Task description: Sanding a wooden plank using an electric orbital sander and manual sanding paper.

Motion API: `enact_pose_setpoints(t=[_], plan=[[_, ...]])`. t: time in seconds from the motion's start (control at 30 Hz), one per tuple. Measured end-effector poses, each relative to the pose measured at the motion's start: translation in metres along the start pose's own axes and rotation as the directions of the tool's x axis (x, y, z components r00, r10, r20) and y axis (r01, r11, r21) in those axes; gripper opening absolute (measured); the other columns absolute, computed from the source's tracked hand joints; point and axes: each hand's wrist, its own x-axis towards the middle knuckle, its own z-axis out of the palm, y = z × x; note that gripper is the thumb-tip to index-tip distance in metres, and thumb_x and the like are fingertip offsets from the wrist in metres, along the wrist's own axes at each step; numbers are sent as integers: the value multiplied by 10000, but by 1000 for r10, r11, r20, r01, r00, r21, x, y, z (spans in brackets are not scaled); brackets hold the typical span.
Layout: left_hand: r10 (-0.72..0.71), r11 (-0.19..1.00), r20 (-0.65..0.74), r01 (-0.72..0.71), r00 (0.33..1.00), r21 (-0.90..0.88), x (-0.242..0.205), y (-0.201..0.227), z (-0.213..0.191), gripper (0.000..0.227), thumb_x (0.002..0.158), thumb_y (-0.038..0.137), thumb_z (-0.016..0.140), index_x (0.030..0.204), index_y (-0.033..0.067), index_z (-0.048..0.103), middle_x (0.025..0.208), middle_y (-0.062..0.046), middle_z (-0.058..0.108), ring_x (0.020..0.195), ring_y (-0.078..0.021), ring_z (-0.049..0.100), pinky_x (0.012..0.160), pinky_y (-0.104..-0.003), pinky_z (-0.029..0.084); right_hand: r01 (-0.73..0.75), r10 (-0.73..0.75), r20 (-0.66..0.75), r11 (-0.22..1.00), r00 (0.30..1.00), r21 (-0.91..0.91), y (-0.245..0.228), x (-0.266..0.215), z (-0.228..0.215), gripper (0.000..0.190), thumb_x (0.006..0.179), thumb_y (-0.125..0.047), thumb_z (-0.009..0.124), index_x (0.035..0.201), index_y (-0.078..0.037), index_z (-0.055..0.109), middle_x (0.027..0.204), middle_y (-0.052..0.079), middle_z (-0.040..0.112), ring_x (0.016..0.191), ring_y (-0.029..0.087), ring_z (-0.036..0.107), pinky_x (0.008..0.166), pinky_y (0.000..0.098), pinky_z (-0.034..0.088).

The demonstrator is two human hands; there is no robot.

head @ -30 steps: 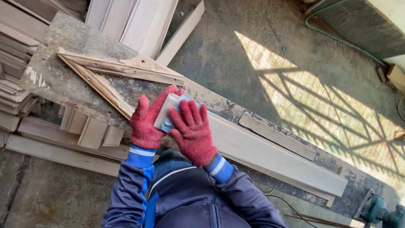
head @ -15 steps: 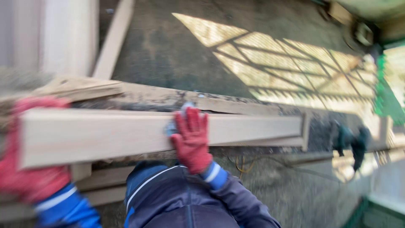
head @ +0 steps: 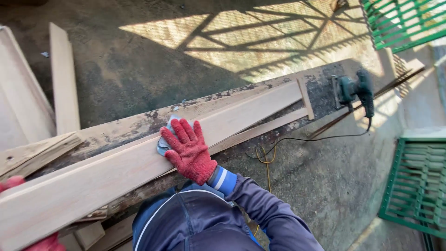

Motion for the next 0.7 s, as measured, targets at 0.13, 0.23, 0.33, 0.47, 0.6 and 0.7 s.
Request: enact_pose_setpoints(t=[0.13, 0.23, 0.33, 0.47, 0.6, 0.7], plan=[[95, 995, -217, -99, 971, -5, -13, 21, 16, 719, 909, 748, 719, 1420, 250, 632, 1468, 27, 618, 1464, -179, 575, 1321, -500, 515, 209, -220, 78, 970, 972, 128, -77, 12, 18, 670, 1019, -483, 501, 1603, -170, 400, 1718, 121, 231, 1630, 333, 152, 1338, 582, 26], [112, 969, -228, -158, 967, -192, -17, 26, 25, 750, 921, 644, 652, 1426, 91, 607, 1392, -108, 633, 1357, -253, 586, 1224, -467, 468, 455, -491, 171, 865, 854, 209, -145, 23, 36, 638, 1035, -478, 524, 1603, -207, 417, 1714, 89, 219, 1625, 320, 146, 1344, 612, 43], [102, 937, -149, -145, 984, -317, -19, 24, 16, 730, 988, 611, 570, 1496, 87, 554, 1459, -101, 598, 1441, -293, 516, 1275, -494, 380, 574, -611, 144, 785, 778, 233, -162, 33, 46, 627, 1005, -484, 577, 1569, -229, 476, 1685, 75, 304, 1600, 312, 250, 1337, 600, 139], [87, 844, -93, -124, 992, -522, -15, 23, 15, 725, 1022, 580, 520, 1506, 41, 541, 1509, -199, 554, 1504, -383, 437, 1306, -522, 314, 529, -538, 168, 843, 826, 97, -73, 18, 27, 666, 978, -379, 674, 1586, -230, 446, 1702, 74, 219, 1602, 288, 161, 1332, 547, 62], [-72, 847, -346, -125, 935, -516, -7, 20, 19, 812, 920, 617, 522, 1471, 21, 529, 1432, -283, 590, 1403, -456, 531, 1217, -646, 397, 422, -397, 164, 892, 903, -162, 46, -14, 13, 602, 1029, -592, 382, 1532, -280, 489, 1651, 131, 373, 1531, 353, 309, 1269, 572, 171], [-80, 862, -333, -103, 939, -497, -7, 23, 22, 736, 963, 562, 519, 1478, 36, 521, 1446, -261, 588, 1412, -434, 531, 1214, -619, 407, 415, -389, 156, 889, 908, -195, 32, -9, 17, 579, 1042, -542, 379, 1547, -276, 473, 1620, 157, 396, 1515, 379, 322, 1263, 590, 176]])
